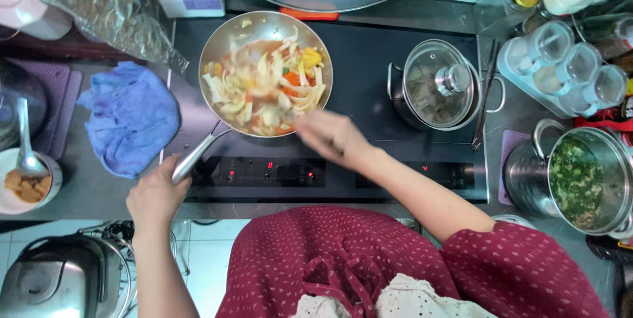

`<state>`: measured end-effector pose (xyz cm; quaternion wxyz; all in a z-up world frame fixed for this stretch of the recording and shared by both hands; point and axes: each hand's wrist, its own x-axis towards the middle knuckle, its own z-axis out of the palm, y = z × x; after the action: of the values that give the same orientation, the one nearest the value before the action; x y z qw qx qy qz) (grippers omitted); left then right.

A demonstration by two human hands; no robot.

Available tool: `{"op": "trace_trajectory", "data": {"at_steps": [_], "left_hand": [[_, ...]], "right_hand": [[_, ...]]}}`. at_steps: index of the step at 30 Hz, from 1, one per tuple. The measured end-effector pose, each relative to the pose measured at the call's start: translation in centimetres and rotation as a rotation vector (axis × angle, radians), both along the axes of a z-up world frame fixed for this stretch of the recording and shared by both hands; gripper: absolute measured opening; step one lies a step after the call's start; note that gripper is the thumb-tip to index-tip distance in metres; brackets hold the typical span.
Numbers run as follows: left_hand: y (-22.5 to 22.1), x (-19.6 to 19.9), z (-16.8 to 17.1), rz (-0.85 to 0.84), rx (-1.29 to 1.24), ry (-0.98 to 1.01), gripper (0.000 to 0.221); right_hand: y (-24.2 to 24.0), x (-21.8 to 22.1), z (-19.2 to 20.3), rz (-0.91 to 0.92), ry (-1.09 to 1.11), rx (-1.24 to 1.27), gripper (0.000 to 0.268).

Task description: The person stirs vegetables in a frying pan with chopsticks, adds sliced squid and leafy greens from bowls, and sprinkles seasonings from containers.

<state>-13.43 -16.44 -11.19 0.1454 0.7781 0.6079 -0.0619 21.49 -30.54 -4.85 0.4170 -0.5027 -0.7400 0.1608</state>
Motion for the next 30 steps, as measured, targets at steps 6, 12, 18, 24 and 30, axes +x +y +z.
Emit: {"op": "trace_trajectory", "data": {"at_steps": [6,12,18,24,30], "left_hand": [[0.1,0.5,0.4,-0.005,0.013,-0.034,0.055],[0.0,0.7,0.9,0.003,0.005,-0.053,0.053],[0.2,0.7,0.9,-0.012,-0.011,-0.049,0.053],[0.2,0.4,1.0,-0.015,-0.014,-0.050,0.055],[0.3,0.5,1.1,-0.032,-0.040,-0.035,0.054]], "right_hand": [[0.4,2.7,1.5,-0.480,0.252,-0.145,0.015],[-0.8,2.4,1.3,-0.703,0.343,-0.034,0.012],[3.1,-1.0,-1.6,-0.650,0.217,0.038,0.013],[1.3,-6.1,2.9,-0.395,0.280,0.086,0.018],[4.1,-7.0,-0.9,-0.150,0.250,0.038,0.025]]}}
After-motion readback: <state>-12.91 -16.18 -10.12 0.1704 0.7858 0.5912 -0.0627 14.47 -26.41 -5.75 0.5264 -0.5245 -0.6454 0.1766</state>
